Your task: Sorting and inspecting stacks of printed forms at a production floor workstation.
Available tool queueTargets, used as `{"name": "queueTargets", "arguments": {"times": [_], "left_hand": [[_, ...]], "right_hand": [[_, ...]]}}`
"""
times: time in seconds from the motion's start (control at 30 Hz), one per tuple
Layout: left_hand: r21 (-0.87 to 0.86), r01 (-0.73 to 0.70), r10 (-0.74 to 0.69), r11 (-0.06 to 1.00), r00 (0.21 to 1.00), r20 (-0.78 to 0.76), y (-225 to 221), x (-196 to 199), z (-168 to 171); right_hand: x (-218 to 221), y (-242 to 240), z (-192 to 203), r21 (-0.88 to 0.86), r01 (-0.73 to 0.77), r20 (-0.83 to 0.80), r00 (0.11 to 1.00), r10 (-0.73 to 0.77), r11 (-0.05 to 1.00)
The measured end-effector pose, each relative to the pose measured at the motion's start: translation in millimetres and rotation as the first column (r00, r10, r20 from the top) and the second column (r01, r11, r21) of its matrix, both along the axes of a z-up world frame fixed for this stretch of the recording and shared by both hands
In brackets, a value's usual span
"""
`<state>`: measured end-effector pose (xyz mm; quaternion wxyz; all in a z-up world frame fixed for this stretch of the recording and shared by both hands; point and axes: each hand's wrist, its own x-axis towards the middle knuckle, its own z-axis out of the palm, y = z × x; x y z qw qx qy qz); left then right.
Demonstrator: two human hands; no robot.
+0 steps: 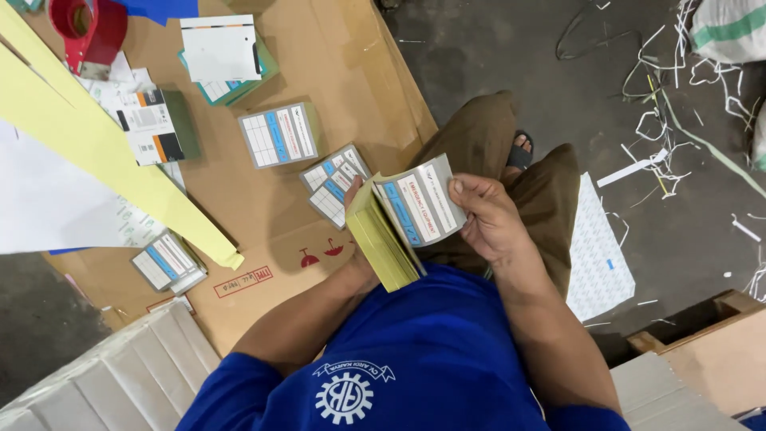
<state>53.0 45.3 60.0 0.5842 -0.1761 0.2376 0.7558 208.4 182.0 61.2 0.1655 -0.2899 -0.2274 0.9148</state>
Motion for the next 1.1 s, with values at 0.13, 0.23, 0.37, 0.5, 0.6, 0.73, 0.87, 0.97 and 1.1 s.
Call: {"name": "queueTargets", "arguments": {"times": [0.13,0.23,0.37,0.5,0.6,0.73,0.87,0.97,1.1], "left_hand": [[-0.028,0.072,-0.074,0.997,0.995,-0.065,-6.3,-2.6,4.0],[-0.012,0.116,-0.117,0.993,0.989,-0.090,-8.3,-4.2,5.5],[-0.028,0.205,-0.207,0.978,0.973,-0.103,-4.3,-7.6,22.0],[0.053,0.224,-0.223,0.973,0.974,-0.031,-10.7,-5.3,3.3],[-0.019,0.157,-0.158,0.987,0.980,-0.121,-16.1,-4.7,-18.2],[-0.036,0.167,-0.166,0.985,0.985,0.044,-10.0,-9.9,-2.8],[-0.027,0.207,-0.201,0.978,0.970,0.134,-1.2,-12.0,15.0],[-0.050,0.215,-0.205,0.975,0.967,0.153,1.6,-12.2,22.8],[-0.063,0.219,-0.206,0.974,0.965,0.165,-2.9,-13.9,5.0]], "right_hand": [[-4.8,0.1,0.9,-0.023,-0.025,-0.005,1.000,0.025,0.999],[-2.8,-0.9,-6.4,-0.041,-0.029,-0.011,1.000,0.028,0.999],[-3.0,-0.5,-6.7,-0.076,-0.041,-0.018,0.999,0.040,0.996],[1.2,-2.6,-17.6,-0.096,-0.011,-0.012,1.000,0.010,0.995],[3.1,-2.0,-23.2,-0.124,-0.045,-0.159,0.987,0.025,0.991],[-4.0,-2.4,-3.7,-0.146,-0.021,-0.038,0.999,0.015,0.989],[-4.7,-3.5,2.9,-0.148,-0.022,-0.016,1.000,0.020,0.989],[1.3,-3.6,-4.8,-0.134,-0.032,-0.071,0.997,0.023,0.990],[-0.5,-2.5,-1.5,-0.147,-0.031,-0.064,0.998,0.022,0.989]]}}
